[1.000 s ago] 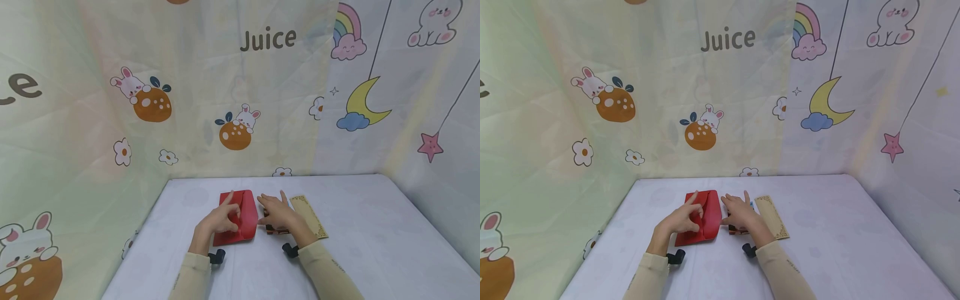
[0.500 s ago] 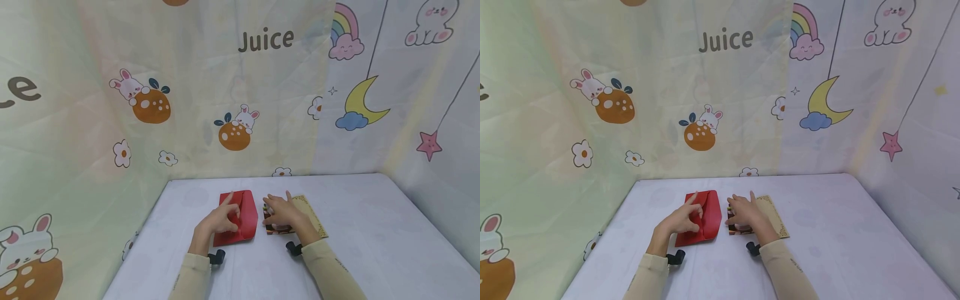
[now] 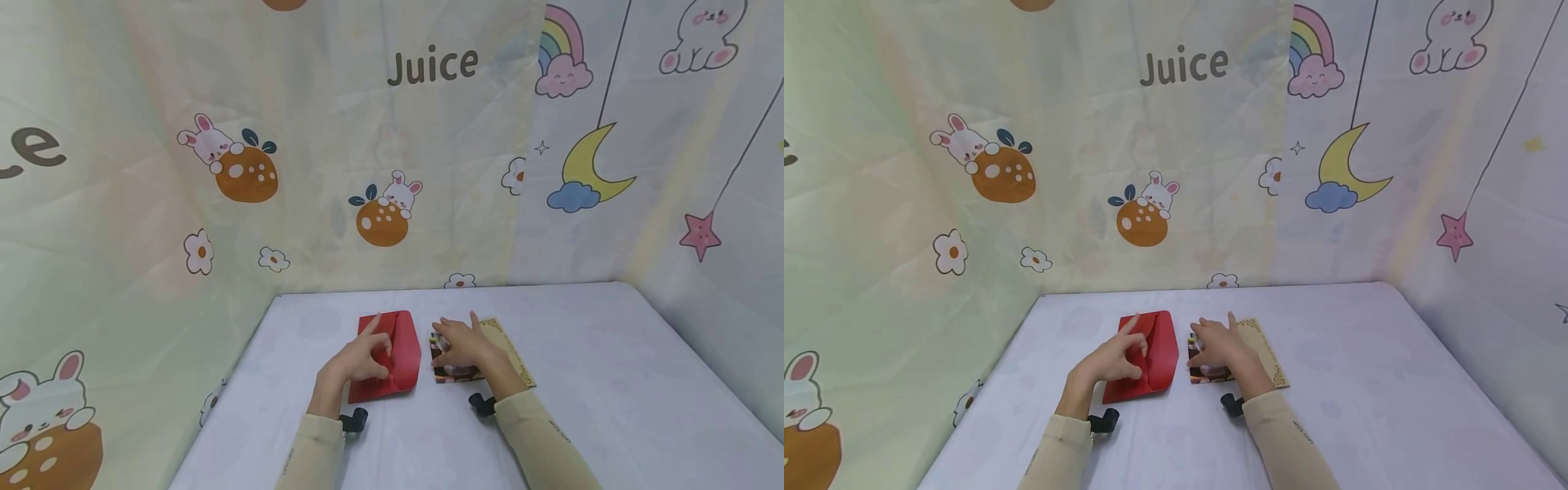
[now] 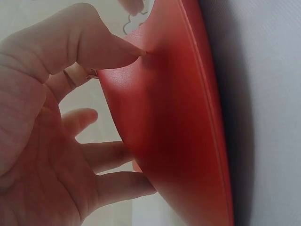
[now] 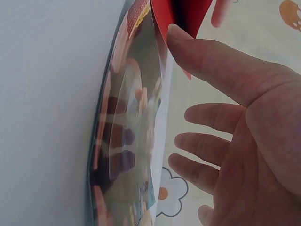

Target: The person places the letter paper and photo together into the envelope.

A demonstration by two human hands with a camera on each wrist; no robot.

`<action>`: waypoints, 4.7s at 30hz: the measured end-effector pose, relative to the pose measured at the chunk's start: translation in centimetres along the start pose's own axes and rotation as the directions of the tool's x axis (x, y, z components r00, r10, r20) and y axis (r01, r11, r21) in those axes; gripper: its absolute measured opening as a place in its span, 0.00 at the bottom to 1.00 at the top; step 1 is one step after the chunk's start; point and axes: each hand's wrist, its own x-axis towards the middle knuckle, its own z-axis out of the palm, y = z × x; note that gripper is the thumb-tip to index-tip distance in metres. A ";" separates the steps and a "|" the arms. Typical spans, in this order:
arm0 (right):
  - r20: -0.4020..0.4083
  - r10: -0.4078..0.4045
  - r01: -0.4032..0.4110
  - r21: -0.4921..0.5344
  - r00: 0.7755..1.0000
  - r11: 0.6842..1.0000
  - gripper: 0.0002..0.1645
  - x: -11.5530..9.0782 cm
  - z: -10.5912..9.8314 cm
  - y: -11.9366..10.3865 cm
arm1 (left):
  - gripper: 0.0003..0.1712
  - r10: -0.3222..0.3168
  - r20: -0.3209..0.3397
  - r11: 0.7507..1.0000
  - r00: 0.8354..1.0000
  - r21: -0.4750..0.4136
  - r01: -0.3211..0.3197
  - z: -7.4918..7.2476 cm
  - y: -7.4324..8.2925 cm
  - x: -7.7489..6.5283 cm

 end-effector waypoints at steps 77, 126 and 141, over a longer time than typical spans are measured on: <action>-0.029 0.153 -0.155 -0.069 0.988 0.986 0.63 -0.7 -0.7 2.9 | 0.23 -0.005 0.004 0.999 1.000 -0.033 0.005 -0.1 0.0 0.0; -0.124 0.102 -0.074 0.211 0.987 0.975 0.26 0.0 -0.9 2.9 | 0.23 -0.009 0.017 0.998 1.000 -0.058 0.010 0.1 -0.2 0.1; -0.168 0.086 -0.046 0.227 0.982 0.973 0.32 0.3 -1.0 3.0 | 0.25 -0.012 0.015 0.998 1.000 -0.054 0.013 0.0 -0.1 0.1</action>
